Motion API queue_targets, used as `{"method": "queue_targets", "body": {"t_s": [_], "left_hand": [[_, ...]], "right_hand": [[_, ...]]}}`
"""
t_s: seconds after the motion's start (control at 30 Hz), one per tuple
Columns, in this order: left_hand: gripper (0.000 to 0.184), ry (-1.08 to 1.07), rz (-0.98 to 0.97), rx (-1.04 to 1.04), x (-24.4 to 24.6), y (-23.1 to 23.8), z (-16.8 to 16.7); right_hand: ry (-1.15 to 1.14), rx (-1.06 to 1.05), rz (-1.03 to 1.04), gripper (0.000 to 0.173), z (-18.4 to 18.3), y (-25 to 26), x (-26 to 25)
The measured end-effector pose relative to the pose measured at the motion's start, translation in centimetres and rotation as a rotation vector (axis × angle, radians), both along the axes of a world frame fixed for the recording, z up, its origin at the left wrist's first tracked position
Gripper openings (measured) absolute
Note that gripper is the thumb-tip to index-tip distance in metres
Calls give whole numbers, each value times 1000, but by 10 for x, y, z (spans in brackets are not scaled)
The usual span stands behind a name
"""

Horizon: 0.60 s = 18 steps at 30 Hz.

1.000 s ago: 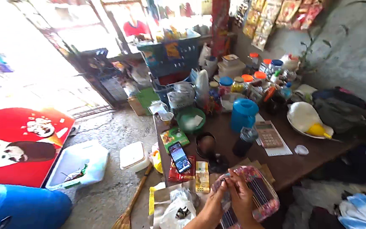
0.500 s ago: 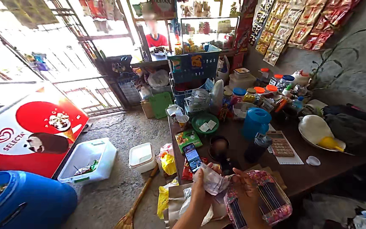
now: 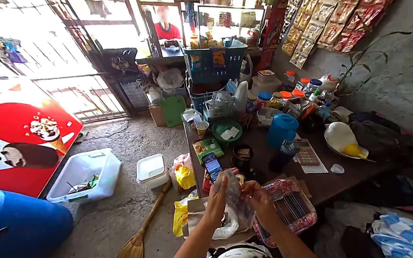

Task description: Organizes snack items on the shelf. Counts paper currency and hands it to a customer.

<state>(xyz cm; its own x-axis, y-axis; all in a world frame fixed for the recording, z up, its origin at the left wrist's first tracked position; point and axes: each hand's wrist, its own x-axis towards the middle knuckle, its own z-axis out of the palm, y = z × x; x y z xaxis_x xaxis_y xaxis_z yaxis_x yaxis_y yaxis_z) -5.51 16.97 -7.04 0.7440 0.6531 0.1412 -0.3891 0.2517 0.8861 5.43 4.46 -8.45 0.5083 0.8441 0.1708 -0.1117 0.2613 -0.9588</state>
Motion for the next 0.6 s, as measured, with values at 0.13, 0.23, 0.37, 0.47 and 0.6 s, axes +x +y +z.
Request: {"method": "queue_targets", "body": {"t_s": [0.13, 0.23, 0.37, 0.47, 0.6], "left_hand": [[61, 114, -40, 306, -7, 6, 3], [68, 193, -60, 504, -12, 9, 5], [61, 113, -113, 504, -19, 10, 13], [54, 5, -166, 292, -26, 9, 17], [53, -134, -202, -149, -29, 2, 21]], "right_hand": [[-269, -226, -16, 67, 13, -1, 3], [-449, -118, -66, 43, 8, 0, 6], [-228, -89, 160, 22, 16, -1, 5], [-99, -142, 284, 22, 17, -6, 0], [-165, -155, 264, 26, 11, -9, -3]]}}
